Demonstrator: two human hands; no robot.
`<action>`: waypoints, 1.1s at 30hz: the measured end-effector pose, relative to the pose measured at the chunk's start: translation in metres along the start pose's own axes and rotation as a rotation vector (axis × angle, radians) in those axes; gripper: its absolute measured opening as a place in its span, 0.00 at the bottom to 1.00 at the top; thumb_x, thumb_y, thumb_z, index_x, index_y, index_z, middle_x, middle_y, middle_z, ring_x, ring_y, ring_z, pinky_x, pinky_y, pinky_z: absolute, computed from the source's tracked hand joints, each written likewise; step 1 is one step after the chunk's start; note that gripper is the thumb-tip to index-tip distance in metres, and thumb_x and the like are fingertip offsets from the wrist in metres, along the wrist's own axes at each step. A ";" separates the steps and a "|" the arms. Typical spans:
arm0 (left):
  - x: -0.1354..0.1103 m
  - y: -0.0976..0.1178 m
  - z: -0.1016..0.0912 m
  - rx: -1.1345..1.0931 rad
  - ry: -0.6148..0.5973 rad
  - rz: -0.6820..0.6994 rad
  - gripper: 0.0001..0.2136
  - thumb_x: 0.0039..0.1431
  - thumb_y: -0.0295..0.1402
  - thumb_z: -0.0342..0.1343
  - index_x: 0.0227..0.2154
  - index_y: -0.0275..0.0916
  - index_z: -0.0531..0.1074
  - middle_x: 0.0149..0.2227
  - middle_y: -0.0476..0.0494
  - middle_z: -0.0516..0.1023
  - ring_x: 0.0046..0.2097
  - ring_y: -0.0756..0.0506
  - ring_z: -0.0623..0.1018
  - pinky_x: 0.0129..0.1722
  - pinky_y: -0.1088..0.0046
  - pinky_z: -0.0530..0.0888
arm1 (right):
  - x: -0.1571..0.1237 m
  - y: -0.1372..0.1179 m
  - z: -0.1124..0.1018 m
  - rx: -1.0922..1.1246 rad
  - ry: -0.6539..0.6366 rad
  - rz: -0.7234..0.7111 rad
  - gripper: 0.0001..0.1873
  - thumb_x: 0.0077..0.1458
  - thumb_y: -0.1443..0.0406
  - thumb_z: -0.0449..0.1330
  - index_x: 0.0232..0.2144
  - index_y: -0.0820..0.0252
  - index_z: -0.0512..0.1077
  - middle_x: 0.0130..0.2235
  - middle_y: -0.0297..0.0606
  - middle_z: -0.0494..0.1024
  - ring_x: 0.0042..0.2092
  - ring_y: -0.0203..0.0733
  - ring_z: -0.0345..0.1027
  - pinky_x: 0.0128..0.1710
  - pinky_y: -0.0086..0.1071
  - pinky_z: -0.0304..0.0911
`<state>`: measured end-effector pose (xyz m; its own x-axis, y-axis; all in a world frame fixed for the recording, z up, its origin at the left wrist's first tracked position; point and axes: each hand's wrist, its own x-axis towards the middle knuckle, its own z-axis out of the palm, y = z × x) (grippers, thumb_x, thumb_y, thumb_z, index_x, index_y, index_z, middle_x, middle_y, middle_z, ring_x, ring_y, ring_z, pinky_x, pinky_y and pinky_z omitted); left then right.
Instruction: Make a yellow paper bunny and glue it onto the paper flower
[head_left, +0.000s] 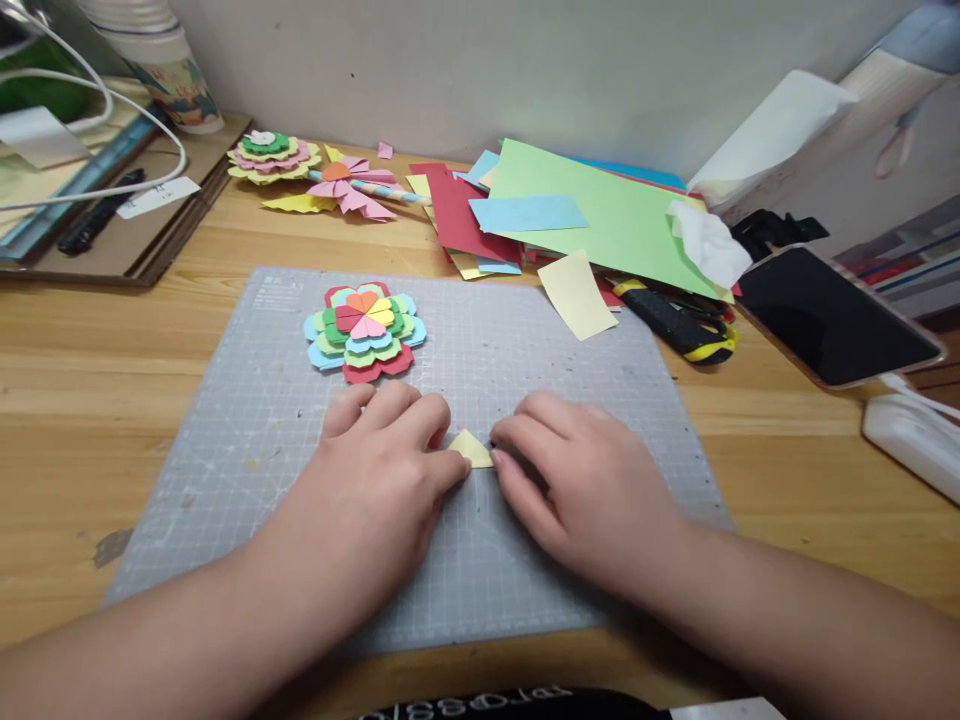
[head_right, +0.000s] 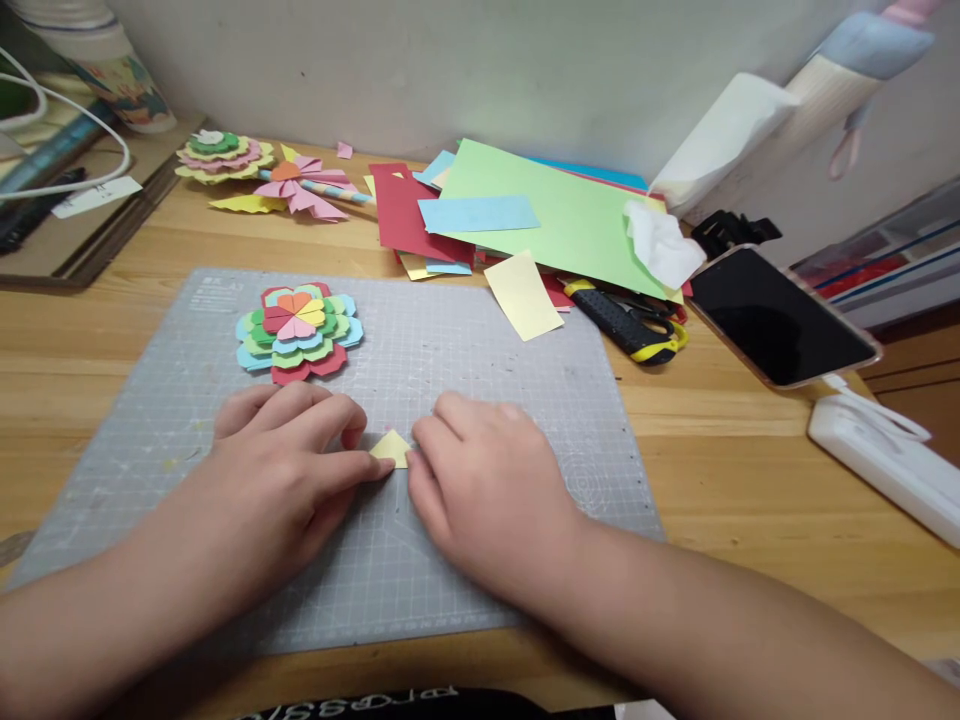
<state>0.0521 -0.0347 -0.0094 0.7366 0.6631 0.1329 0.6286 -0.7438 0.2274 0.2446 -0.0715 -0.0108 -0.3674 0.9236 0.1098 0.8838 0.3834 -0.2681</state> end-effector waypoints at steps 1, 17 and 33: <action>0.000 0.000 0.000 -0.003 0.000 -0.003 0.10 0.57 0.24 0.55 0.31 0.47 0.79 0.33 0.46 0.72 0.40 0.39 0.68 0.42 0.56 0.62 | -0.004 -0.003 -0.001 0.002 0.002 -0.030 0.14 0.62 0.64 0.50 0.34 0.62 0.75 0.29 0.38 0.73 0.30 0.42 0.67 0.30 0.36 0.53; -0.001 0.001 -0.002 -0.041 -0.064 -0.029 0.09 0.57 0.28 0.53 0.30 0.47 0.78 0.33 0.46 0.70 0.40 0.40 0.68 0.43 0.54 0.62 | -0.017 -0.015 -0.012 -0.296 -0.146 -0.091 0.16 0.51 0.70 0.57 0.39 0.72 0.80 0.20 0.42 0.78 0.17 0.44 0.68 0.16 0.37 0.49; -0.004 0.015 0.000 -0.076 -0.021 -0.018 0.11 0.61 0.29 0.49 0.29 0.40 0.75 0.32 0.46 0.71 0.37 0.42 0.67 0.40 0.58 0.62 | -0.008 -0.014 -0.009 -0.110 -0.267 -0.162 0.21 0.58 0.67 0.51 0.49 0.71 0.75 0.26 0.39 0.80 0.22 0.44 0.71 0.21 0.37 0.51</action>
<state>0.0586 -0.0482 -0.0061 0.7310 0.6738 0.1079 0.6216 -0.7228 0.3019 0.2381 -0.0843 0.0004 -0.5560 0.8231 -0.1160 0.8282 0.5367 -0.1611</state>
